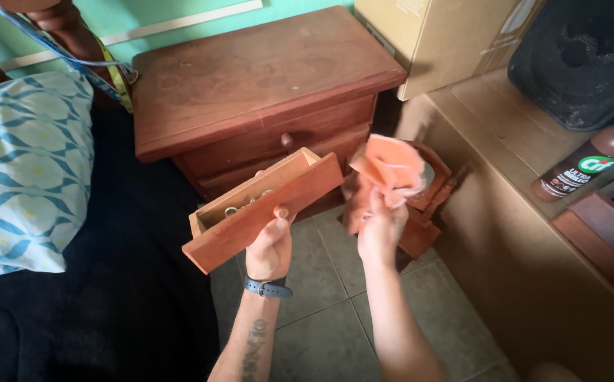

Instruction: Cleaning a wooden jewelry box and its miniature vanity set using a cloth.

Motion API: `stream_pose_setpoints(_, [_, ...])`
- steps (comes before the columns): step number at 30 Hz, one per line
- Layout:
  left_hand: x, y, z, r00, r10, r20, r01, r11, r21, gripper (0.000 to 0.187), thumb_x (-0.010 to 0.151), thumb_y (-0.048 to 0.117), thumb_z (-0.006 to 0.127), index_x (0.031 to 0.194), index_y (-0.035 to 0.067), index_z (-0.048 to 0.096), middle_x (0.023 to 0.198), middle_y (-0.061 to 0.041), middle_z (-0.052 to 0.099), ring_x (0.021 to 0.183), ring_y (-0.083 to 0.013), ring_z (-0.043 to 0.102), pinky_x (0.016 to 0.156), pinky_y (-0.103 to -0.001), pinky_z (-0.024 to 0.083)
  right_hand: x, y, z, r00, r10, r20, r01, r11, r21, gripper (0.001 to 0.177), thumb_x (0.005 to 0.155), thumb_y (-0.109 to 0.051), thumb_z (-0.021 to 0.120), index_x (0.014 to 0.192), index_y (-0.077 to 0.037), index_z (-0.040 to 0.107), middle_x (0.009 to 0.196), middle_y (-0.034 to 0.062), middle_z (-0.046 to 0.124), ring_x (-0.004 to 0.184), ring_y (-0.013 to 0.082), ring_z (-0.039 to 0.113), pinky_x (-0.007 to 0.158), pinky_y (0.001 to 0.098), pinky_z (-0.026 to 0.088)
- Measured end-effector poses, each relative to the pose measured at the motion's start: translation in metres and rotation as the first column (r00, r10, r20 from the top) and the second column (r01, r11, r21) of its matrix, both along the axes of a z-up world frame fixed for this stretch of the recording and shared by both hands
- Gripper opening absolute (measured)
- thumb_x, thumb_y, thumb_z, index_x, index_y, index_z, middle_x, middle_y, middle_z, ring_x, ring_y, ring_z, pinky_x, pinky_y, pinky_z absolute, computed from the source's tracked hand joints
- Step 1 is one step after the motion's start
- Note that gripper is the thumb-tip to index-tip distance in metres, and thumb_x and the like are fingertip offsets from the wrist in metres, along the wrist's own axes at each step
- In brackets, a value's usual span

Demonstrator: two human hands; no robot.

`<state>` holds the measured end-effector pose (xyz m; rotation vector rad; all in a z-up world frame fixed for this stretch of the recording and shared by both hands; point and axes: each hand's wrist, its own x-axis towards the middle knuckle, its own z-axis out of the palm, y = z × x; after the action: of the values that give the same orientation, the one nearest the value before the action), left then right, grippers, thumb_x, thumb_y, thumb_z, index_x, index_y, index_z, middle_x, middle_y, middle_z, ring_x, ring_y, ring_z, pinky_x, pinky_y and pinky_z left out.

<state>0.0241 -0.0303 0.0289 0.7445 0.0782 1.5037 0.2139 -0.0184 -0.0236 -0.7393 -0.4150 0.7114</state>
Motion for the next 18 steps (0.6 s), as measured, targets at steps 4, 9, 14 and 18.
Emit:
stream_pose_setpoints(4, [0.002, 0.007, -0.019, 1.000, -0.013, 0.015, 0.014, 0.999, -0.045, 0.079, 0.083, -0.005, 0.066, 0.157, 0.001, 0.039, 0.102, -0.004, 0.066, 0.106, -0.0170, 0.062, 0.120, -0.056, 0.038, 0.020, -0.016, 0.000, 0.962, 0.072, -0.264, -0.090, 0.994, -0.059, 0.031, 0.097, -0.010, 0.062, 0.127, -0.005, 0.063, 0.113, 0.0057, 0.067, 0.095, 0.0130, 0.065, 0.079, 0.0272, 0.055])
stream_pose_setpoints(9, [-0.001, 0.011, -0.025, 0.997, -0.071, 0.022, 0.072, 0.995, -0.061, 0.082, 0.084, -0.004, 0.065, 0.160, 0.002, 0.035, 0.099, -0.002, 0.066, 0.107, -0.0158, 0.063, 0.119, -0.052, 0.040, 0.018, -0.037, 0.011, 0.968, 0.170, -0.183, -0.170, 0.985, 0.017, 0.040, 0.092, -0.010, 0.071, 0.129, -0.005, 0.056, 0.115, 0.0037, 0.066, 0.102, 0.0115, 0.069, 0.086, 0.0276, 0.061])
stream_pose_setpoints(14, [0.000, 0.014, -0.033, 0.998, -0.069, 0.016, 0.070, 0.993, -0.093, 0.081, 0.084, -0.003, 0.065, 0.159, 0.000, 0.035, 0.098, -0.001, 0.066, 0.107, -0.0151, 0.063, 0.118, -0.050, 0.042, 0.022, -0.036, 0.002, 0.995, 0.003, 0.095, 0.011, 0.989, -0.146, 0.048, 0.091, -0.004, 0.075, 0.134, -0.007, 0.053, 0.109, 0.0049, 0.065, 0.070, 0.0086, 0.054, 0.049, 0.0207, 0.039])
stream_pose_setpoints(18, [0.001, 0.017, -0.040, 0.996, -0.084, 0.019, 0.085, 0.992, -0.092, 0.081, 0.083, -0.003, 0.065, 0.158, 0.002, 0.036, 0.097, -0.001, 0.065, 0.105, -0.0138, 0.063, 0.117, -0.051, 0.043, 0.021, -0.030, 0.015, 0.939, -0.026, 0.343, 0.012, 0.999, 0.043, 0.042, 0.099, -0.004, 0.070, 0.135, -0.004, 0.049, 0.115, 0.0055, 0.064, 0.088, 0.0067, 0.066, 0.067, 0.0190, 0.052])
